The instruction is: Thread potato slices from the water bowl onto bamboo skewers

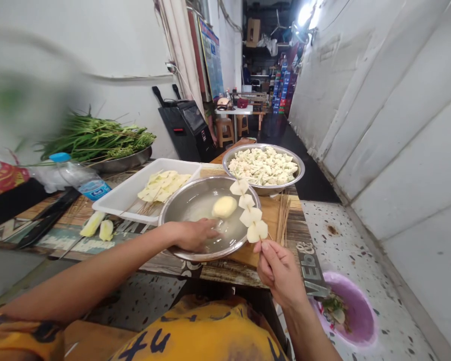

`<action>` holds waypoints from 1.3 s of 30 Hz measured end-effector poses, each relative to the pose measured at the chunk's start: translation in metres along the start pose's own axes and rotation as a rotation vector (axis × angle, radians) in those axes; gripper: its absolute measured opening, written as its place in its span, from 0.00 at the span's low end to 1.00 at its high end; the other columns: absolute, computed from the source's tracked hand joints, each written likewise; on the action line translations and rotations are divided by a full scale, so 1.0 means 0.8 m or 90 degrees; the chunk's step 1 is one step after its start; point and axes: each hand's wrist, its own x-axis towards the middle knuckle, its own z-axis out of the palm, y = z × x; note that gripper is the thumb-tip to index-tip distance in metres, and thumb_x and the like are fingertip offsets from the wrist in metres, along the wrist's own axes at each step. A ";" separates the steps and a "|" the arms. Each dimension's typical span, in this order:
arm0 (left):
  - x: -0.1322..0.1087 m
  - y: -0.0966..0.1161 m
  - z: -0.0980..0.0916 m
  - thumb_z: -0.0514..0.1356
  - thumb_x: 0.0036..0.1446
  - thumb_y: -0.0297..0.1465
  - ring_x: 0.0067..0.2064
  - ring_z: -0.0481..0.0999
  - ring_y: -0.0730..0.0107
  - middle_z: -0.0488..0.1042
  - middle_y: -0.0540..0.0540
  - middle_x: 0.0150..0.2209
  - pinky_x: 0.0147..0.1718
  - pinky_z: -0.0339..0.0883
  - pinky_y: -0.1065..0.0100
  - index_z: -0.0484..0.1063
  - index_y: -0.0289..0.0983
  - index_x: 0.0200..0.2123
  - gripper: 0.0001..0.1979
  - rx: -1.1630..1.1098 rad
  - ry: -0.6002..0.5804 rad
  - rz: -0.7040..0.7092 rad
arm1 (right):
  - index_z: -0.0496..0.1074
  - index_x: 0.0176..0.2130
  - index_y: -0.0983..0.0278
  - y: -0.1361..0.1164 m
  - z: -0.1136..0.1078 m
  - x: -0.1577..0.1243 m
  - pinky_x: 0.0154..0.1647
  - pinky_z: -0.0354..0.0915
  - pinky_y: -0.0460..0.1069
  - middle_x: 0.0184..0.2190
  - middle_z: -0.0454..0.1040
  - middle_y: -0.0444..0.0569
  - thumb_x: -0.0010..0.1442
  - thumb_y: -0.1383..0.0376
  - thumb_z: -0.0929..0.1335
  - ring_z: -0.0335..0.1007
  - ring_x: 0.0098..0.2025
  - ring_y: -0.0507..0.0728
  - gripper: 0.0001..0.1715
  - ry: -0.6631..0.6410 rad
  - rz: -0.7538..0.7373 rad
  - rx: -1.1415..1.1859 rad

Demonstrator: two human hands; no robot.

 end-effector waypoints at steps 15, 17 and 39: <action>-0.015 -0.047 -0.021 0.64 0.41 0.29 0.33 0.73 0.69 0.78 0.52 0.29 0.33 0.61 0.74 0.79 0.40 0.29 0.08 -0.269 -0.114 0.086 | 0.69 0.31 0.65 0.003 -0.008 -0.002 0.12 0.39 0.39 0.10 0.46 0.31 0.60 0.56 0.67 0.35 0.12 0.42 0.15 0.013 0.012 -0.015; -0.014 -0.045 -0.024 0.63 0.46 0.31 0.35 0.73 0.68 0.79 0.50 0.32 0.35 0.61 0.73 0.80 0.41 0.32 0.08 -0.256 -0.068 0.087 | 0.69 0.31 0.65 0.003 -0.008 -0.001 0.12 0.39 0.39 0.10 0.47 0.32 0.61 0.56 0.67 0.35 0.12 0.42 0.15 0.014 0.015 -0.018; 0.058 -0.028 -0.016 0.54 0.54 0.22 0.62 0.53 0.44 0.56 0.36 0.63 0.56 0.46 0.39 0.75 0.36 0.46 0.17 0.352 0.353 0.007 | 0.68 0.31 0.65 0.000 -0.010 -0.002 0.13 0.39 0.40 0.10 0.47 0.32 0.58 0.54 0.68 0.36 0.12 0.43 0.16 0.029 0.033 -0.028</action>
